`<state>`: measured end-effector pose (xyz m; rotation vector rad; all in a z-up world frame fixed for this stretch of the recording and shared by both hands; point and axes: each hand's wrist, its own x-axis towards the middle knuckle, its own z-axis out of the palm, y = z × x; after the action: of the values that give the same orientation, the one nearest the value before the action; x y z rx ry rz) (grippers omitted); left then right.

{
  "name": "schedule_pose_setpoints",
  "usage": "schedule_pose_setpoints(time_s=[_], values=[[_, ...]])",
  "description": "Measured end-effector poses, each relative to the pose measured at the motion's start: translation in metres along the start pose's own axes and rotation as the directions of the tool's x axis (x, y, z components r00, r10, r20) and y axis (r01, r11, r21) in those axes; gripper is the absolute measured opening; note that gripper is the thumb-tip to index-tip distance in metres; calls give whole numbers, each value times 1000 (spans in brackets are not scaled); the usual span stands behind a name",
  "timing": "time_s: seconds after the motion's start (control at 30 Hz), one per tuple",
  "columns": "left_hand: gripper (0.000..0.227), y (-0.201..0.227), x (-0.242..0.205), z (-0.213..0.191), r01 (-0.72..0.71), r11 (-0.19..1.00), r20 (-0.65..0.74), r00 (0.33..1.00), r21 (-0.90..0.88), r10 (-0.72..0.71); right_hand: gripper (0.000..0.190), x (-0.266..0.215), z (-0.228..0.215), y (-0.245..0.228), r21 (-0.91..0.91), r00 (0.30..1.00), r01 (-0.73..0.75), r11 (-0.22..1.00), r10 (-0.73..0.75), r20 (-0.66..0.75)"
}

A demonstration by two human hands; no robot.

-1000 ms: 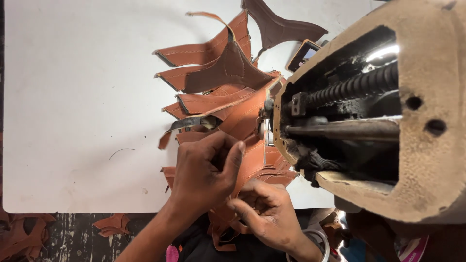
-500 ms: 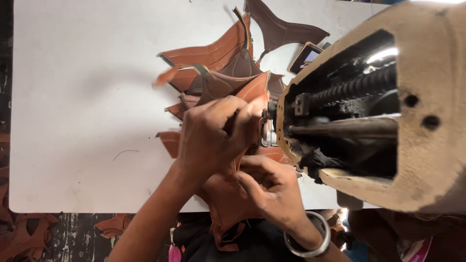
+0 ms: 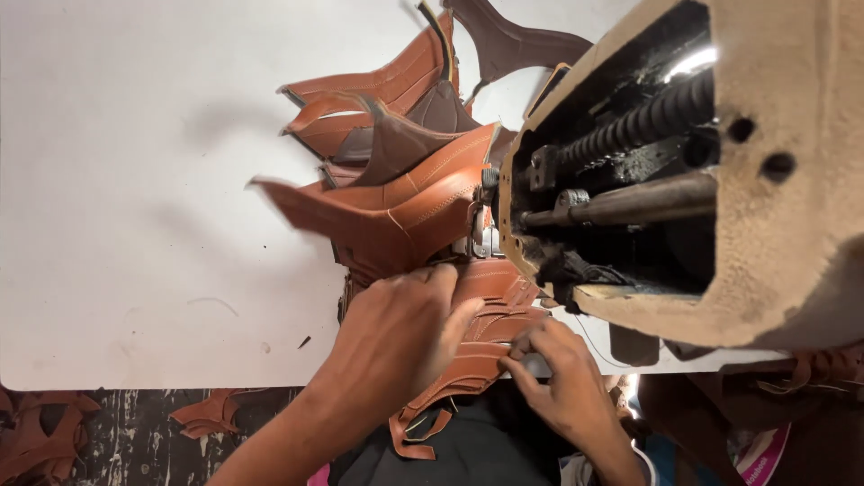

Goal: Stitch leather pieces together using an industrial sewing machine to form shoe upper components.

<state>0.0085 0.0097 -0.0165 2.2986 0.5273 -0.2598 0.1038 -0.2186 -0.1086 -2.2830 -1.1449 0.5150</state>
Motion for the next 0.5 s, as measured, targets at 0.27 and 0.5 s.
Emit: schedule_pose_setpoints(time_s=[0.27, 0.5], values=[[30, 0, -30, 38, -433, 875, -127, 901, -215, 415, 25, 9, -36, -13, 222, 973, -14, 975, -38, 228], [18, 26, -37, 9, -362, 809, -226, 931, -464, 288, 21, -6, -60, -36, 755, 989, -109, 647, 150, 14]])
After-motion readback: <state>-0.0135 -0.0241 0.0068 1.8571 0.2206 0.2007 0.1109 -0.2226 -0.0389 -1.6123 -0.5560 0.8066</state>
